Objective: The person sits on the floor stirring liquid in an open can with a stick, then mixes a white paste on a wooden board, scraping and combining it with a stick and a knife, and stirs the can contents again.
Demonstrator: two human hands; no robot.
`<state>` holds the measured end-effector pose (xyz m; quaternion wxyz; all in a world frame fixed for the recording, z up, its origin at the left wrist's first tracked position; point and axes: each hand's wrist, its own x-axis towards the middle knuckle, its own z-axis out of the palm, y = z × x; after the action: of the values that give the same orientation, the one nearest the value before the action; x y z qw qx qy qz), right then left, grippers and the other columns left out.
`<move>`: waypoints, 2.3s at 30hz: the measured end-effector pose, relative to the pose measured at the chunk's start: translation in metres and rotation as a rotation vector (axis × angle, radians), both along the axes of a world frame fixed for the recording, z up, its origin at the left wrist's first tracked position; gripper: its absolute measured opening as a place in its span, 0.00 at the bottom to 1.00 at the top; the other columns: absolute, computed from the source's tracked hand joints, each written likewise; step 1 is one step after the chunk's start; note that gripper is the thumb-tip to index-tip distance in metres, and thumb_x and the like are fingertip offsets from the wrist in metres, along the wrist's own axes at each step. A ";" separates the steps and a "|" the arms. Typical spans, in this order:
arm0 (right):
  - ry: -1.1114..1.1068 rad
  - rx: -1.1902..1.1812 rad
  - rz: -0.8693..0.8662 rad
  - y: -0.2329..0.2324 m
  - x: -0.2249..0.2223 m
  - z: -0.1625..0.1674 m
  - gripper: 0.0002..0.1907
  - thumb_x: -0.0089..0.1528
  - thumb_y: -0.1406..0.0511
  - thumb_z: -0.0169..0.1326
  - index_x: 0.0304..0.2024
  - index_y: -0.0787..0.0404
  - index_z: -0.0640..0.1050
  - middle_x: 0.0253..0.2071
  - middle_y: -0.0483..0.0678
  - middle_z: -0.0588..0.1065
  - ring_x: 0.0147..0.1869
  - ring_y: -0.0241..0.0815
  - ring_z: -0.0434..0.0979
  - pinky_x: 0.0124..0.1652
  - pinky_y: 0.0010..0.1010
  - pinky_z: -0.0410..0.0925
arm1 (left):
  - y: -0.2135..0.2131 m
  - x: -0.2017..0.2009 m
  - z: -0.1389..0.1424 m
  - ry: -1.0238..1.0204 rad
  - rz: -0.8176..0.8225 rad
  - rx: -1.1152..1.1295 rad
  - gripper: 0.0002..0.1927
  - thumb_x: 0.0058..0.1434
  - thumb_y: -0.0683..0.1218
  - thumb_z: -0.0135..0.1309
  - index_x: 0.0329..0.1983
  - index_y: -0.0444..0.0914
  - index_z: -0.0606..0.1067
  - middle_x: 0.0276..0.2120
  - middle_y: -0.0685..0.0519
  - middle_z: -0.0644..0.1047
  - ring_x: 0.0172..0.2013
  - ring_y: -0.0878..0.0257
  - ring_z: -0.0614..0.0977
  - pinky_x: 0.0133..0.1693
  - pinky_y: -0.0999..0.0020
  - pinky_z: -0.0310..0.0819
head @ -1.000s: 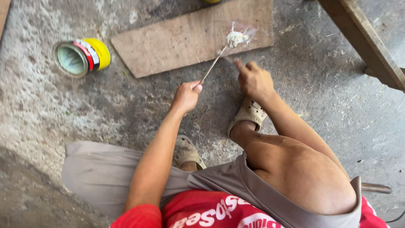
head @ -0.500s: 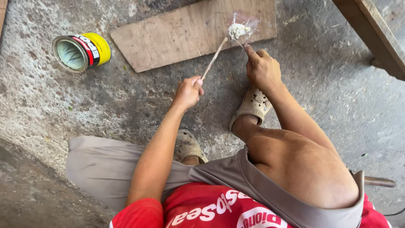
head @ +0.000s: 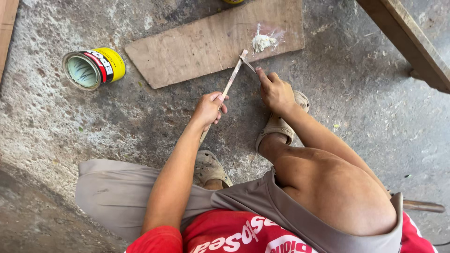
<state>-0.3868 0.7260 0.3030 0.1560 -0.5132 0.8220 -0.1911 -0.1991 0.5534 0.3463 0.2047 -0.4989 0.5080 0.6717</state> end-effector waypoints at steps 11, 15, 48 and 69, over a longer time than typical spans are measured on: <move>0.028 0.004 -0.024 -0.002 -0.001 0.006 0.28 0.64 0.67 0.54 0.69 0.55 0.71 0.40 0.54 0.74 0.31 0.59 0.78 0.31 0.48 0.73 | -0.002 0.000 0.003 0.003 0.054 0.082 0.17 0.73 0.48 0.40 0.52 0.35 0.76 0.24 0.53 0.75 0.15 0.71 0.67 0.15 0.73 0.61; 0.002 0.007 -0.020 -0.001 -0.001 0.009 0.27 0.67 0.68 0.54 0.69 0.55 0.70 0.40 0.54 0.74 0.33 0.60 0.78 0.32 0.48 0.72 | -0.002 0.000 0.006 -0.013 0.068 0.059 0.16 0.73 0.48 0.40 0.52 0.35 0.76 0.24 0.54 0.76 0.16 0.71 0.67 0.16 0.73 0.63; 0.042 -0.056 -0.006 -0.006 -0.004 0.002 0.28 0.66 0.68 0.53 0.70 0.52 0.71 0.40 0.52 0.73 0.33 0.57 0.78 0.32 0.46 0.73 | -0.015 0.005 0.003 0.038 0.190 0.259 0.15 0.73 0.47 0.41 0.50 0.36 0.77 0.21 0.60 0.67 0.16 0.73 0.59 0.16 0.75 0.53; -0.016 -0.061 -0.154 -0.012 -0.008 0.034 0.10 0.75 0.66 0.48 0.55 0.60 0.78 0.34 0.58 0.78 0.38 0.57 0.80 0.43 0.45 0.72 | -0.030 0.014 0.075 0.034 -0.221 -0.508 0.17 0.67 0.52 0.47 0.49 0.47 0.85 0.38 0.50 0.83 0.36 0.56 0.84 0.41 0.54 0.77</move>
<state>-0.3949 0.7140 0.3370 0.1316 -0.4516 0.8515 -0.2315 -0.1855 0.5237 0.4217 0.1365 -0.4646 0.7147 0.5047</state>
